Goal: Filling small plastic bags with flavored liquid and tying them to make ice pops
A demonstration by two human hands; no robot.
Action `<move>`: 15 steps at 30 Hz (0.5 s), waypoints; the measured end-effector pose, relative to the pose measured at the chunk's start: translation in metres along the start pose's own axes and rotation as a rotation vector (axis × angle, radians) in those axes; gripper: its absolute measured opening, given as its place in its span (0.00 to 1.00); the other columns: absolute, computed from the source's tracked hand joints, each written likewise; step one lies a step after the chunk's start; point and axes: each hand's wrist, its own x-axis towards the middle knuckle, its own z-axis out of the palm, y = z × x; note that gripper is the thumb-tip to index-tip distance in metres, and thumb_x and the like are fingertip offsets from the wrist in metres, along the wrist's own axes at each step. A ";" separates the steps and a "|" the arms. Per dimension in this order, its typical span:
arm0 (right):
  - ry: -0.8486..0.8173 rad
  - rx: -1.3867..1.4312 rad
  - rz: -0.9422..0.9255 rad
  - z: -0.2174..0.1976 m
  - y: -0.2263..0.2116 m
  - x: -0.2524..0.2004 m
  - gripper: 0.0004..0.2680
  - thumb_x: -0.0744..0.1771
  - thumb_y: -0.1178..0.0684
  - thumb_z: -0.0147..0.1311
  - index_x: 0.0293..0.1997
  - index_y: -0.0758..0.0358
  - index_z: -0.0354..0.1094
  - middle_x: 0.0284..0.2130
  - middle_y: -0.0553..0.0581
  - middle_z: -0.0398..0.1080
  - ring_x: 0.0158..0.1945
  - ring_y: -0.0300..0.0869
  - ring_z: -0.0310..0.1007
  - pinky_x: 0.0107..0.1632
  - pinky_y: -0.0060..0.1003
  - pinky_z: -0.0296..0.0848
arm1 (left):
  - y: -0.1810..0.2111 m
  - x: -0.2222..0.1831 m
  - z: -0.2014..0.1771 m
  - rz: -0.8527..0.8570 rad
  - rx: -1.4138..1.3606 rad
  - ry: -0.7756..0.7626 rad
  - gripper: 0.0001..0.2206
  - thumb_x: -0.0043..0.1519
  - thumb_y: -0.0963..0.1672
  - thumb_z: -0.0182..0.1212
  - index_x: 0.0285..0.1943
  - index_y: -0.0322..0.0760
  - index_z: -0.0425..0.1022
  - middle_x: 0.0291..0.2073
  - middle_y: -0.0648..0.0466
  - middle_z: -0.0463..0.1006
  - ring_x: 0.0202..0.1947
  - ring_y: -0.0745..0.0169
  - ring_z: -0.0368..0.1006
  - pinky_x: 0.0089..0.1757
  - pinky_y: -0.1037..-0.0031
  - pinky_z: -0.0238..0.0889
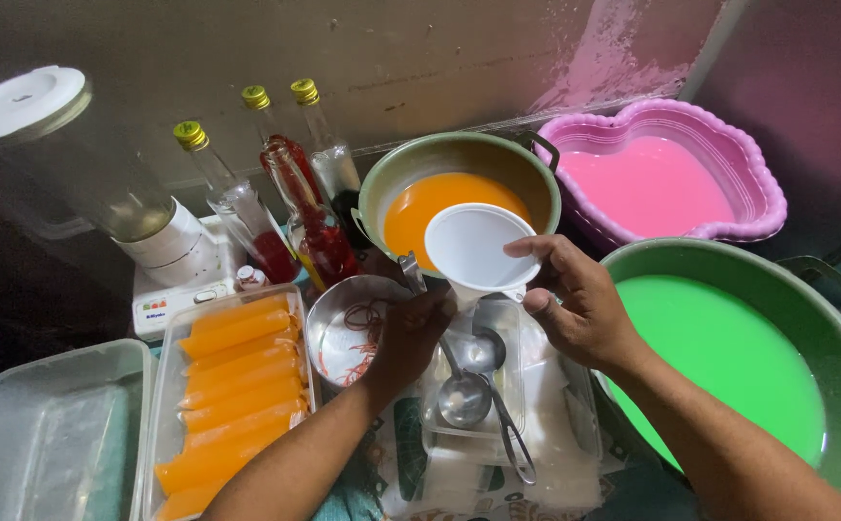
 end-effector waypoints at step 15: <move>-0.039 0.014 -0.048 0.010 -0.019 0.005 0.29 0.63 0.33 0.58 0.61 0.72 0.67 0.28 0.57 0.64 0.28 0.37 0.66 0.33 0.31 0.74 | -0.006 0.000 0.001 -0.068 0.098 0.006 0.14 0.57 0.45 0.74 0.25 0.39 0.72 0.14 0.61 0.62 0.19 0.75 0.55 0.27 0.80 0.49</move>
